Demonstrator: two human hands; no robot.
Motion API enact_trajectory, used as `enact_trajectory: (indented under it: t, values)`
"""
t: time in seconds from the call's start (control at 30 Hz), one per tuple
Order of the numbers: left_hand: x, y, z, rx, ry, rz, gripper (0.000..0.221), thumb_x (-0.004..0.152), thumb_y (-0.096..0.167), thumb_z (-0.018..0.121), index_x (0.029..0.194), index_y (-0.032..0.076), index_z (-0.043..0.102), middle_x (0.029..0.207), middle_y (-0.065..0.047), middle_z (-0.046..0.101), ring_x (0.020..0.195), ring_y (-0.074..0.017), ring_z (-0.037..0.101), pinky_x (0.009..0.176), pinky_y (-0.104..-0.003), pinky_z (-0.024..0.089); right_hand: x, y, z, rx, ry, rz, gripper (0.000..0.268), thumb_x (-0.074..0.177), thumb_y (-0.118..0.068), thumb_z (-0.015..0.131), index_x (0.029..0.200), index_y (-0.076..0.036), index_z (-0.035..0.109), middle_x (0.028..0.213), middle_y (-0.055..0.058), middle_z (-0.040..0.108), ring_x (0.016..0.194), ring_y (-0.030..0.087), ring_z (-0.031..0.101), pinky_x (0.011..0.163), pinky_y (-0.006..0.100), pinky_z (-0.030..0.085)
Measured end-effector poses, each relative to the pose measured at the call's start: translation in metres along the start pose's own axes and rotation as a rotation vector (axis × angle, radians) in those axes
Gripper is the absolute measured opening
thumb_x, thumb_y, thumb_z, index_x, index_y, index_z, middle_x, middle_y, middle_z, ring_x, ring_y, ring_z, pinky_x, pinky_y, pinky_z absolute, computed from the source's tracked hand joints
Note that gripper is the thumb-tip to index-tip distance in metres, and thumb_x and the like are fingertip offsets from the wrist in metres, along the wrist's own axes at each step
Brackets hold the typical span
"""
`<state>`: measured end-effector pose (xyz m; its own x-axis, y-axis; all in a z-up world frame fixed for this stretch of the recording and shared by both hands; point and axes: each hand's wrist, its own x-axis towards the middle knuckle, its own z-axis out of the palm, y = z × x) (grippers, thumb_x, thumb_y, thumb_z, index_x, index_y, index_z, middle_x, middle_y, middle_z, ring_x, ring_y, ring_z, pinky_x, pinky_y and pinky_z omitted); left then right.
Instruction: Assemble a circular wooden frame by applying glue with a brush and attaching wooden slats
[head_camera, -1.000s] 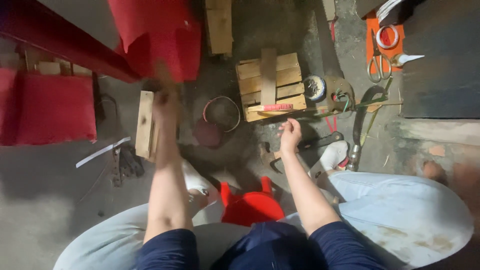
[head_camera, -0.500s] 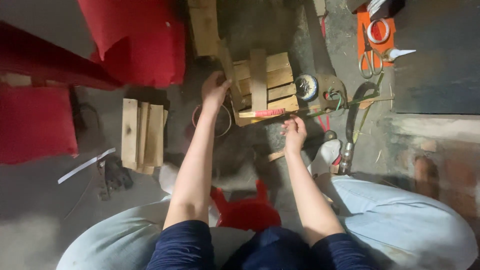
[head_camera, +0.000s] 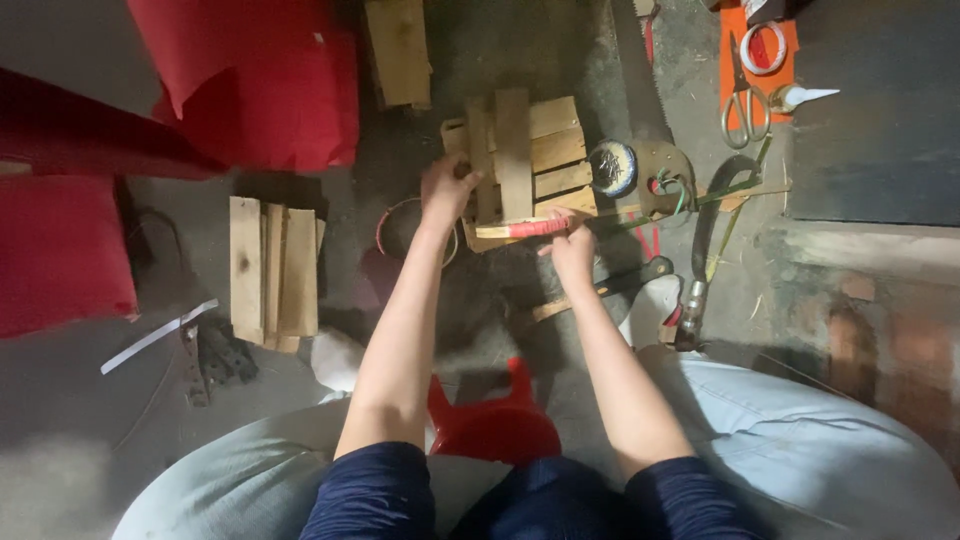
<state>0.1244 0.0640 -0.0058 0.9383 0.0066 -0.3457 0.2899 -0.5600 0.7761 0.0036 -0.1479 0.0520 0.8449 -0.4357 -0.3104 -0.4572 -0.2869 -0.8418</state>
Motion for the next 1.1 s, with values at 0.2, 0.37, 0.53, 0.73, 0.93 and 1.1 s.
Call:
enact_trajectory:
  t: [0.2, 0.37, 0.53, 0.73, 0.93, 1.1]
  values:
    - [-0.008, 0.02, -0.002, -0.167, -0.017, -0.044, 0.046, 0.085, 0.032, 0.082, 0.124, 0.01, 0.073, 0.115, -0.018, 0.075, 0.117, -0.0395, 0.067, 0.101, -0.05, 0.053, -0.001, -0.041, -0.005, -0.059, -0.019, -0.036, 0.023, 0.102, -0.006, 0.055, 0.11, -0.003, 0.076, 0.083, 0.021, 0.074, 0.053, 0.034, 0.072, 0.038, 0.038, 0.06]
    - [0.0, 0.015, 0.005, -0.179, -0.017, -0.07, 0.041, 0.084, 0.032, 0.083, 0.121, 0.015, 0.075, 0.113, -0.016, 0.076, 0.115, -0.0375, 0.068, 0.098, -0.05, 0.055, 0.003, -0.039, -0.009, -0.08, -0.003, -0.128, 0.014, 0.103, -0.008, 0.063, 0.11, -0.004, 0.075, 0.086, 0.024, 0.072, 0.058, 0.034, 0.072, 0.043, 0.033, 0.063]
    - [-0.009, 0.026, -0.001, -0.195, -0.002, -0.103, 0.034, 0.085, 0.032, 0.082, 0.115, 0.017, 0.077, 0.106, -0.011, 0.078, 0.111, -0.0325, 0.071, 0.095, -0.046, 0.057, -0.001, -0.047, -0.009, -0.09, 0.011, -0.187, 0.015, 0.105, -0.009, 0.061, 0.111, -0.004, 0.074, 0.088, 0.026, 0.071, 0.059, 0.032, 0.072, 0.044, 0.031, 0.063]
    - [-0.002, 0.014, 0.015, -0.224, 0.083, -0.095, 0.028, 0.085, 0.028, 0.082, 0.107, 0.012, 0.077, 0.099, -0.015, 0.077, 0.104, -0.0366, 0.072, 0.089, -0.05, 0.057, -0.001, -0.046, -0.015, -0.03, 0.032, -0.156, 0.017, 0.107, -0.012, 0.058, 0.113, -0.003, 0.072, 0.092, 0.025, 0.072, 0.058, 0.028, 0.072, 0.045, 0.028, 0.063]
    - [-0.019, 0.067, -0.056, -0.095, 0.347, 0.002, 0.036, 0.094, 0.012, 0.068, 0.127, -0.001, 0.065, 0.119, -0.028, 0.068, 0.115, -0.0457, 0.066, 0.1, -0.055, 0.053, 0.014, -0.048, -0.04, 0.114, 0.098, -0.068, 0.021, 0.108, -0.012, 0.053, 0.115, -0.004, 0.071, 0.1, 0.026, 0.072, 0.068, 0.032, 0.075, 0.051, 0.032, 0.067]
    - [-0.021, 0.081, -0.029, -0.351, 0.168, -0.049, 0.038, 0.089, 0.014, 0.07, 0.122, -0.005, 0.068, 0.11, -0.03, 0.073, 0.11, -0.0497, 0.068, 0.094, -0.059, 0.054, 0.025, -0.036, -0.048, 0.224, 0.063, -0.116, 0.021, 0.11, -0.014, 0.051, 0.115, -0.003, 0.068, 0.103, 0.023, 0.072, 0.073, 0.027, 0.075, 0.053, 0.029, 0.066]
